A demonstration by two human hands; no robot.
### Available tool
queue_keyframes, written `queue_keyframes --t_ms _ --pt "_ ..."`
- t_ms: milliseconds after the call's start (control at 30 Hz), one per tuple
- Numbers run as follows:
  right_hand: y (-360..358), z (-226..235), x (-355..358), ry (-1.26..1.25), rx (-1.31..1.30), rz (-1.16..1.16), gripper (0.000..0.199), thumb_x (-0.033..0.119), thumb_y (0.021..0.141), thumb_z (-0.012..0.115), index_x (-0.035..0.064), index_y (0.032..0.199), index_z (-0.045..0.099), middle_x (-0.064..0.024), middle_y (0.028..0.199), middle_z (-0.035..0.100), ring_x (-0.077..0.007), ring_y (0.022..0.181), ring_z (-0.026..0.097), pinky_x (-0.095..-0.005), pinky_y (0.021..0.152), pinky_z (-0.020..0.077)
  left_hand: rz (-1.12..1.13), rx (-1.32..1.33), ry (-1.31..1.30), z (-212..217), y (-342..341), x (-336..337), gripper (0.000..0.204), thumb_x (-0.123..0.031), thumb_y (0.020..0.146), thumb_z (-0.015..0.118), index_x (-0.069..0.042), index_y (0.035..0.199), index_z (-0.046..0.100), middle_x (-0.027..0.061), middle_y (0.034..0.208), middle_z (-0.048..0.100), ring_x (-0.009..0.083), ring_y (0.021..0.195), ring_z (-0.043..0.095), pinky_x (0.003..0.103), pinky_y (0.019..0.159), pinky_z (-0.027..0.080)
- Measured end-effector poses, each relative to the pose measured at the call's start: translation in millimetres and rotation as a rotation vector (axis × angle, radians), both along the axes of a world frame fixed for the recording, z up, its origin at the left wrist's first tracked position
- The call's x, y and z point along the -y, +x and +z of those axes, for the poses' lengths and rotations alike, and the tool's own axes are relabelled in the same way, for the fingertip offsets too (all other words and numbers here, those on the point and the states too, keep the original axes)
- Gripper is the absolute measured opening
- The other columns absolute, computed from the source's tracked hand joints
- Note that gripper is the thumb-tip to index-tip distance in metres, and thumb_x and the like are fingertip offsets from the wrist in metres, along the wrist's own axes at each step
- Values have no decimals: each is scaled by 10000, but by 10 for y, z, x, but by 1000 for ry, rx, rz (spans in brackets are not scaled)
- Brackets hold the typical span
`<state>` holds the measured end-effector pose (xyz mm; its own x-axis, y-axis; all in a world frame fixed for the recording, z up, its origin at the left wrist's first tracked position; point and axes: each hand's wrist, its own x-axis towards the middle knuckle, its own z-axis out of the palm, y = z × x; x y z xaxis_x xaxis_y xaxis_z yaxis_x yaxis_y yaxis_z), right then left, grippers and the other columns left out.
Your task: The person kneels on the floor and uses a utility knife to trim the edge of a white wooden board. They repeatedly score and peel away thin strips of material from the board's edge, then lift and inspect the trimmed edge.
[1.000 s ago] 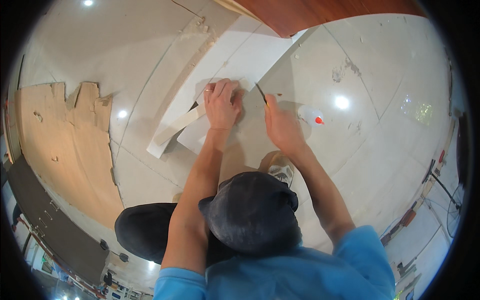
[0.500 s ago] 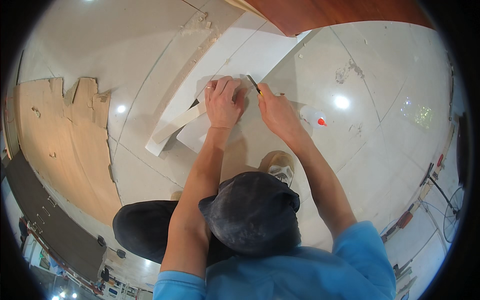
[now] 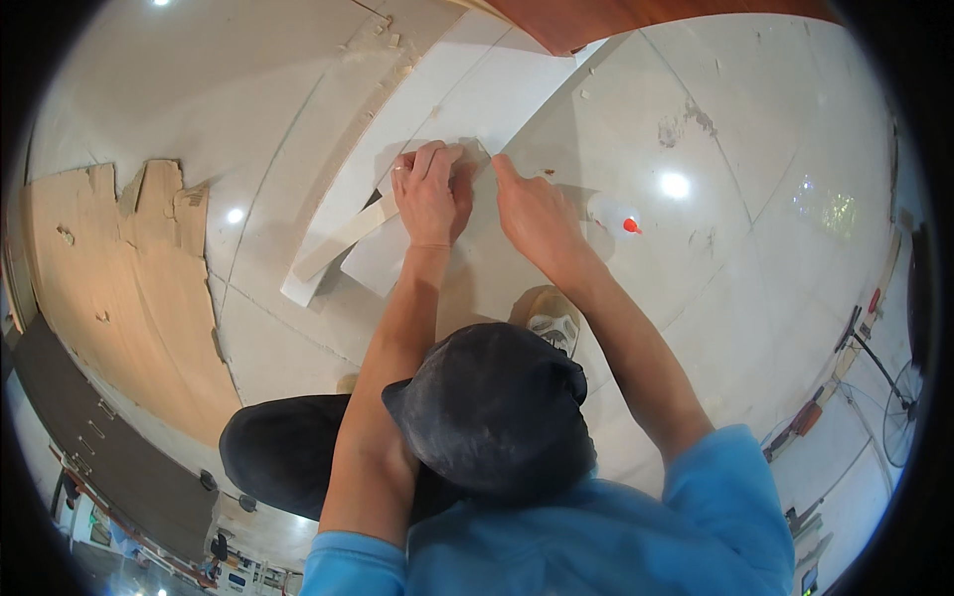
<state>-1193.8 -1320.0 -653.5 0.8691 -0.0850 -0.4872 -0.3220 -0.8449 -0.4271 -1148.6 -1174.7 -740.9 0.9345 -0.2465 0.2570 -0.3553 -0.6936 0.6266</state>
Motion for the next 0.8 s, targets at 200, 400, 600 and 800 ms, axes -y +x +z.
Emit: queue_keyframes --t_ms 200,400,600,800 --pt "-30 -72 6 20 52 -6 203 131 1041 515 47 1225 489 -278 769 695 -513 760 689 -620 651 527 17 -6 -2 -2 -1 8 270 -106 764 817 -165 1008 717 -11 1093 682 312 1007 585 424 930 453" --pt "-138 -92 26 53 45 -20 198 113 1030 508 43 1214 484 -283 765 685 -517 746 671 -626 656 510 34 7 23 -39 15 15 267 -112 761 832 -171 995 719 -18 1085 679 295 1000 586 416 920 449" --pt "-172 -65 32 56 45 -30 203 101 1025 496 37 1217 485 -277 777 688 -515 750 667 -625 658 500 26 9 8 -18 1 6 296 -99 749 839 -169 1013 725 -12 1073 681 290 999 591 410 929 443" --pt "-189 -55 56 52 -45 -20 220 77 991 506 29 1204 477 -277 817 710 -510 806 700 -610 717 540 4 9 9 -5 19 1 300 -89 749 835 -152 1019 722 10 1079 685 313 999 589 422 939 442"
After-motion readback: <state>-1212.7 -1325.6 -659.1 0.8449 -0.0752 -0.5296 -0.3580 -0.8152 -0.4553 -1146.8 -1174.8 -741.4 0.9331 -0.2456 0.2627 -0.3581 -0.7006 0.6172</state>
